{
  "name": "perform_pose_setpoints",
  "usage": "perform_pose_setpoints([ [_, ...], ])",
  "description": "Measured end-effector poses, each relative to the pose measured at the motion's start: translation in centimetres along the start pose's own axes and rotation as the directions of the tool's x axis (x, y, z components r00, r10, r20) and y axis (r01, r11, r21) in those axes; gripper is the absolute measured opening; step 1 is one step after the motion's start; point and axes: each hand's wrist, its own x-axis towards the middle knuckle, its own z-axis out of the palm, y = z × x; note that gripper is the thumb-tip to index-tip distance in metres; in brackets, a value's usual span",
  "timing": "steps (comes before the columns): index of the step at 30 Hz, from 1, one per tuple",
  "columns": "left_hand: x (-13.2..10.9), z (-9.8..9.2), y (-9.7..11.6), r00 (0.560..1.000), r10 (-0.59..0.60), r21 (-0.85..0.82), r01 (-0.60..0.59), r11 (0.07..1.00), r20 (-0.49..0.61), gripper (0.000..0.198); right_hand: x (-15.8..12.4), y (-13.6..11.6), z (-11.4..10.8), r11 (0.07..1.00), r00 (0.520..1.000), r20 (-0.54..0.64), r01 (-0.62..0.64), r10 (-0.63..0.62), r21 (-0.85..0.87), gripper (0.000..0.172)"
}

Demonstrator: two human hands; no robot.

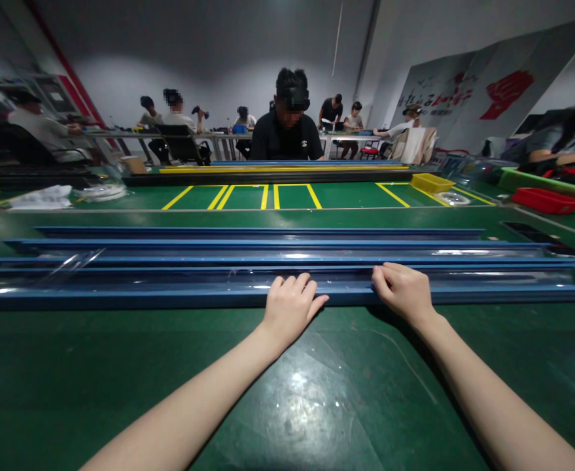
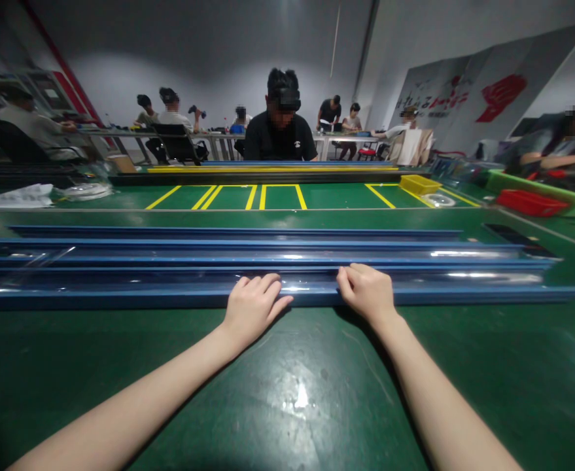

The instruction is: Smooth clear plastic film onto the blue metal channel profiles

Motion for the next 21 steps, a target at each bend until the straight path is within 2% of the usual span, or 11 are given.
perform_pose_setpoints([
  [12, 0.0, 0.0, -0.1, 1.0, -0.002, 0.009, 0.002, 1.0, 0.016, 0.032, 0.1, -0.2, -0.2, 0.999, 1.0, -0.014, 0.009, -0.01, -0.051, 0.04],
  [21, 0.1, -0.1, 0.1, 1.0, -0.004, 0.017, 0.004, 1.0, 0.019, 0.03, 1.1, -4.4, 0.3, 0.992, 0.984, -0.125, 0.122, -0.125, -0.038, 0.035],
])
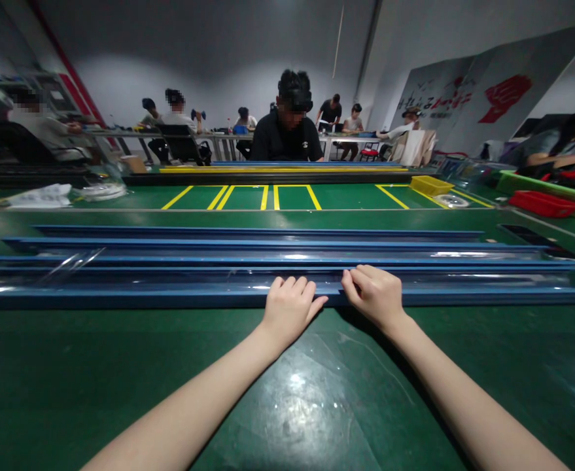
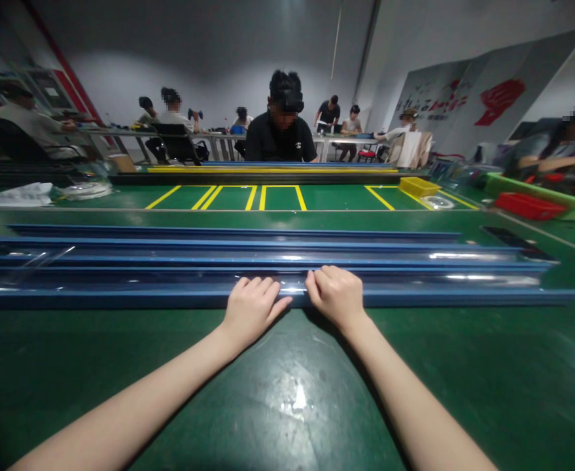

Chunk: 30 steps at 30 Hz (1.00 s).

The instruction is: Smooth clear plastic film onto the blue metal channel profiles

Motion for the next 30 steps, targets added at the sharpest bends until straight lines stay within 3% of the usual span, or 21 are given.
perform_pose_setpoints([
  [17, 0.0, -0.2, -0.3, 1.0, 0.015, -0.084, -0.016, 0.996, -0.004, 0.025, 0.5, -0.1, 0.5, 0.999, 0.998, 0.045, -0.036, 0.036, 0.006, 0.046],
  [22, -0.1, -0.5, -0.5, 0.998, 0.044, -0.164, -0.05, 0.985, -0.036, 0.022, 0.4, -0.1, 0.5, 1.0, 0.999, 0.025, -0.02, 0.02, 0.0, 0.048],
  [30, -0.3, -0.7, -0.3, 0.989, 0.087, -0.096, -0.099, 0.991, -0.118, 0.025, -0.1, 1.3, 0.2, 0.998, 0.997, 0.049, -0.066, 0.067, -0.021, 0.05],
])
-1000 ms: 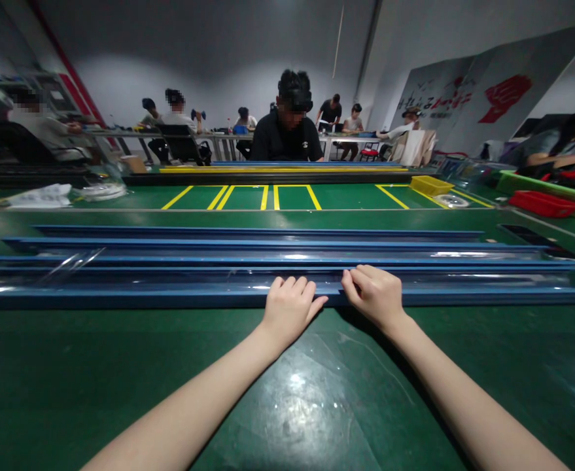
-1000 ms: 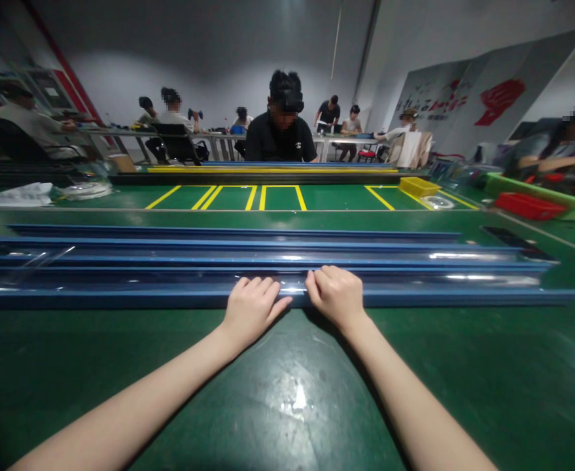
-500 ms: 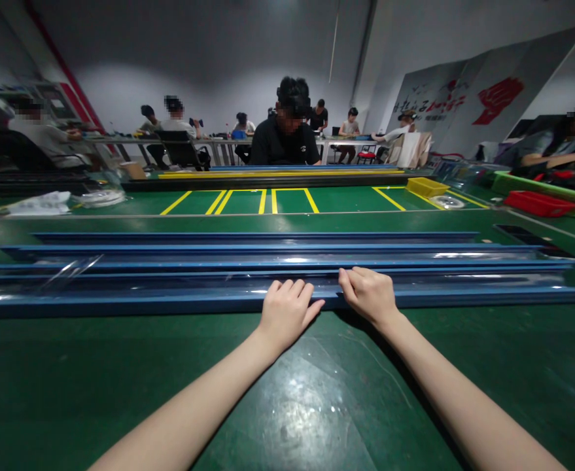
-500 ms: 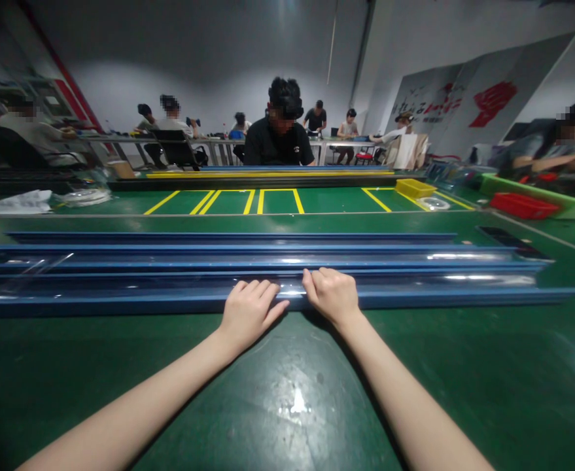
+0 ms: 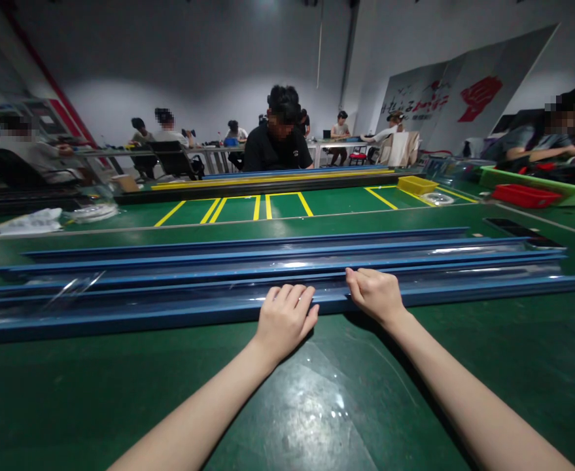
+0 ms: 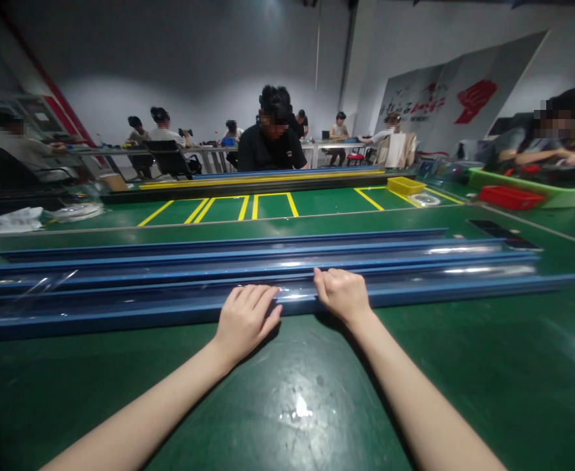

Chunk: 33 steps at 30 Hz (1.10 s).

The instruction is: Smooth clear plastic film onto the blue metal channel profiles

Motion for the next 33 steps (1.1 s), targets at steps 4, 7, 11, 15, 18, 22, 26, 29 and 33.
perform_pose_setpoints([
  [4, 0.0, 0.0, 0.0, 0.999, -0.036, 0.052, 0.035, 0.998, 0.009, 0.025, -0.7, 2.1, -0.2, 0.994, 0.995, 0.032, -0.088, 0.09, -0.063, 0.052],
  [7, -0.1, 0.2, 0.0, 0.998, -0.063, 0.083, 0.061, 0.995, 0.031, 0.029, -1.3, 3.3, -0.4, 0.986, 0.989, 0.043, -0.135, 0.14, -0.101, 0.052],
  [11, 0.0, 0.3, 0.0, 0.997, -0.065, 0.098, 0.06, 0.993, 0.05, 0.031, -1.6, 4.1, -0.5, 0.978, 0.981, 0.068, -0.173, 0.181, -0.114, 0.053],
  [15, 0.0, 0.3, 0.1, 0.997, -0.066, 0.099, 0.061, 0.993, 0.051, 0.031, -1.6, 4.1, -0.7, 0.98, 0.977, 0.113, -0.168, 0.179, -0.103, 0.053],
  [18, 0.0, 0.3, 0.1, 0.997, -0.06, 0.087, 0.056, 0.995, 0.045, 0.032, -1.5, 4.1, -0.8, 0.981, 0.974, 0.138, -0.163, 0.177, -0.108, 0.054],
  [22, 0.0, 0.3, 0.2, 0.998, -0.059, 0.076, 0.057, 0.995, 0.029, 0.034, -1.4, 4.2, -0.9, 0.98, 0.971, 0.154, -0.166, 0.182, -0.113, 0.054],
  [26, 0.1, 0.2, 0.2, 0.997, -0.069, 0.085, 0.067, 0.994, 0.023, 0.034, -1.3, 4.2, -1.0, 0.979, 0.97, 0.156, -0.168, 0.185, -0.115, 0.054],
  [29, 0.1, 0.3, 0.2, 0.997, -0.074, 0.096, 0.071, 0.993, 0.028, 0.034, -1.3, 4.1, -1.0, 0.98, 0.971, 0.154, -0.168, 0.183, -0.109, 0.053],
  [33, 0.0, 0.4, 0.1, 0.997, -0.076, 0.106, 0.072, 0.992, 0.029, 0.035, -1.3, 4.2, -1.0, 0.98, 0.974, 0.143, -0.162, 0.177, -0.112, 0.052],
])
